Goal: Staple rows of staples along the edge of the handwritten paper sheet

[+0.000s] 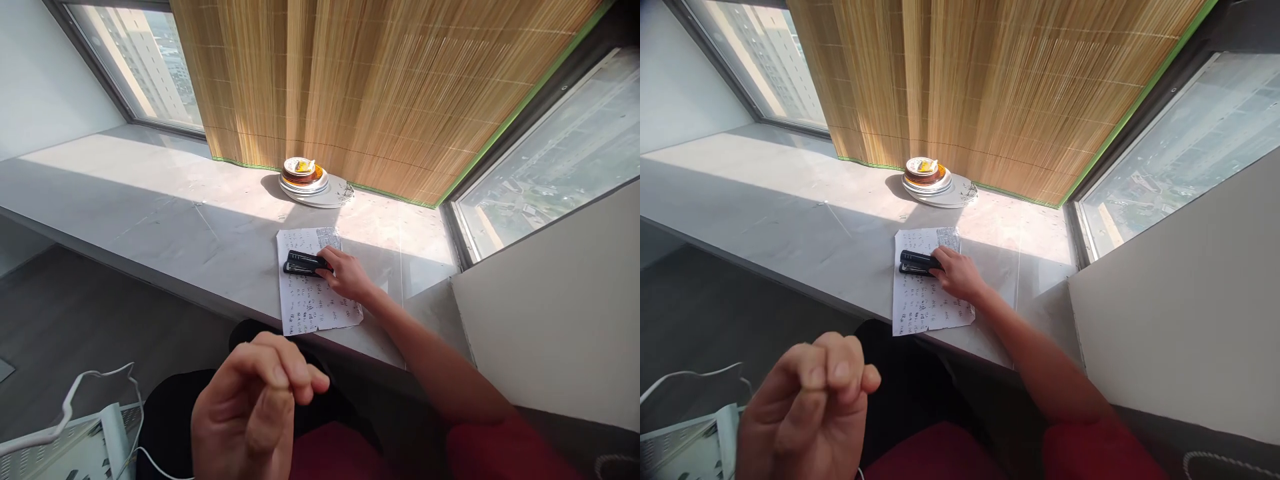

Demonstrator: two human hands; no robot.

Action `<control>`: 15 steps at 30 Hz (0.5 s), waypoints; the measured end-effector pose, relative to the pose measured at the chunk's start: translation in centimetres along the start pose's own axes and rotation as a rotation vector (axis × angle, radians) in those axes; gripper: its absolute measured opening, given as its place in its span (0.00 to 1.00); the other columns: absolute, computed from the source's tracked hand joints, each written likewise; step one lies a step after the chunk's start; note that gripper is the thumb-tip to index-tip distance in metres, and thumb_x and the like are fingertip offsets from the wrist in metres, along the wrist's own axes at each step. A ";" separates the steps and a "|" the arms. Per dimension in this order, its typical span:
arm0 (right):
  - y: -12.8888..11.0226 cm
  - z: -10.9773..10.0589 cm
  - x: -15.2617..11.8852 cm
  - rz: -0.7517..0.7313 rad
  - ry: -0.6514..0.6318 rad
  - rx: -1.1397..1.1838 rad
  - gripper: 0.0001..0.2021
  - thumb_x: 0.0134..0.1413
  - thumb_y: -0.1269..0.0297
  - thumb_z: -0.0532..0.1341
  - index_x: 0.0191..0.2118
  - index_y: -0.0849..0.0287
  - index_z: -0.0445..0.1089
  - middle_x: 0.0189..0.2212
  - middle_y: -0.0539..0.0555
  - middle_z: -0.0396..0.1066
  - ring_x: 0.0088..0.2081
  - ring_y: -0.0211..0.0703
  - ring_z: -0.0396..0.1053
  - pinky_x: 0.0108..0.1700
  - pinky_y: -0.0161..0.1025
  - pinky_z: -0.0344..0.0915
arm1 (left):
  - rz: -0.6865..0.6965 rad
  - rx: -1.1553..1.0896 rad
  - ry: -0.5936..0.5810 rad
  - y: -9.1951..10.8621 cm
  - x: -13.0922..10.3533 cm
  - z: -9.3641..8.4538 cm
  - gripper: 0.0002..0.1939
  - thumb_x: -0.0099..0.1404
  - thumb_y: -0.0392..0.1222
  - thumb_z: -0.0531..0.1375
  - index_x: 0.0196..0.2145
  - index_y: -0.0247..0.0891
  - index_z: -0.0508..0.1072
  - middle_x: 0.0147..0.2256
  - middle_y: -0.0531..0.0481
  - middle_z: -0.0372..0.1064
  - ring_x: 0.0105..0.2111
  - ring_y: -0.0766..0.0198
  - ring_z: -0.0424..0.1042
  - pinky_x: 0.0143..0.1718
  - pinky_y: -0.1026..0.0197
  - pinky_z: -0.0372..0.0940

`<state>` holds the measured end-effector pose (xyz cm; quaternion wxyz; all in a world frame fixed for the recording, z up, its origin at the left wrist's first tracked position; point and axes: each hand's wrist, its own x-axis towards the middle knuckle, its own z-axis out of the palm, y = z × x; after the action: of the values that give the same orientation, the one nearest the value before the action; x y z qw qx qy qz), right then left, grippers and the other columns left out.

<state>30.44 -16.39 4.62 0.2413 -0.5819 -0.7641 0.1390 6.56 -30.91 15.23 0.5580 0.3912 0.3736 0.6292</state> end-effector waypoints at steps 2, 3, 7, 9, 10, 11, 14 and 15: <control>0.1 0.1 -0.1 -0.005 0.009 0.005 0.06 0.67 0.64 0.60 0.48 0.54 0.67 0.46 0.55 0.74 0.39 0.46 0.69 0.36 0.40 0.56 | -0.140 -0.070 -0.007 -0.7 1.4 1.0 0.10 0.66 0.46 0.74 0.32 0.39 0.80 0.32 0.50 0.74 0.31 0.65 0.75 0.39 0.61 0.80; 0.1 0.1 -0.1 -0.007 0.012 0.009 0.06 0.67 0.64 0.60 0.48 0.54 0.67 0.46 0.55 0.74 0.38 0.46 0.68 0.36 0.40 0.56 | -0.170 -0.098 -0.010 -1.0 1.9 1.3 0.08 0.67 0.45 0.73 0.35 0.39 0.82 0.34 0.49 0.76 0.33 0.65 0.76 0.40 0.63 0.80; 0.3 0.1 -0.1 -0.020 0.024 0.016 0.06 0.67 0.64 0.60 0.48 0.53 0.67 0.44 0.55 0.74 0.37 0.46 0.68 0.36 0.40 0.57 | -0.210 -0.151 -0.022 -1.6 2.3 1.3 0.05 0.71 0.43 0.71 0.40 0.39 0.85 0.39 0.47 0.79 0.34 0.67 0.78 0.42 0.66 0.79; 0.3 0.2 -0.2 -0.023 0.028 0.010 0.06 0.67 0.64 0.60 0.48 0.53 0.67 0.44 0.55 0.74 0.37 0.46 0.68 0.36 0.40 0.57 | -0.228 -0.159 -0.028 -1.6 2.0 1.1 0.06 0.72 0.43 0.70 0.40 0.39 0.86 0.40 0.46 0.80 0.35 0.66 0.78 0.43 0.64 0.80; 0.3 0.2 -0.2 -0.023 0.028 0.007 0.06 0.67 0.64 0.60 0.48 0.53 0.67 0.44 0.54 0.74 0.37 0.46 0.68 0.36 0.40 0.57 | -0.234 -0.163 -0.027 -1.7 1.9 1.0 0.06 0.72 0.43 0.70 0.40 0.39 0.86 0.41 0.46 0.80 0.35 0.66 0.78 0.43 0.64 0.80; 0.3 0.2 -0.2 -0.021 0.029 0.003 0.06 0.67 0.64 0.60 0.48 0.53 0.67 0.44 0.54 0.74 0.37 0.46 0.68 0.36 0.40 0.56 | -0.237 -0.166 -0.022 -1.7 1.9 1.0 0.06 0.72 0.43 0.70 0.41 0.39 0.86 0.41 0.45 0.81 0.35 0.66 0.79 0.44 0.63 0.80; 0.3 0.3 -0.1 -0.023 0.033 -0.007 0.06 0.67 0.64 0.60 0.48 0.53 0.67 0.44 0.54 0.73 0.37 0.46 0.68 0.36 0.40 0.56 | -0.244 -0.170 -0.008 -1.8 2.0 0.9 0.07 0.73 0.44 0.69 0.42 0.39 0.86 0.43 0.44 0.81 0.36 0.65 0.79 0.45 0.61 0.81; 0.3 0.3 -0.1 -0.025 0.034 -0.008 0.06 0.67 0.64 0.60 0.48 0.53 0.67 0.44 0.54 0.73 0.37 0.46 0.68 0.36 0.40 0.56 | -0.248 -0.169 -0.005 -1.9 2.1 0.9 0.07 0.73 0.44 0.69 0.42 0.39 0.86 0.43 0.44 0.81 0.36 0.64 0.79 0.45 0.61 0.81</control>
<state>30.56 -16.42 4.20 0.2537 -0.5757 -0.7675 0.1229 8.02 -28.58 14.08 0.6632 0.2954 0.3634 0.5838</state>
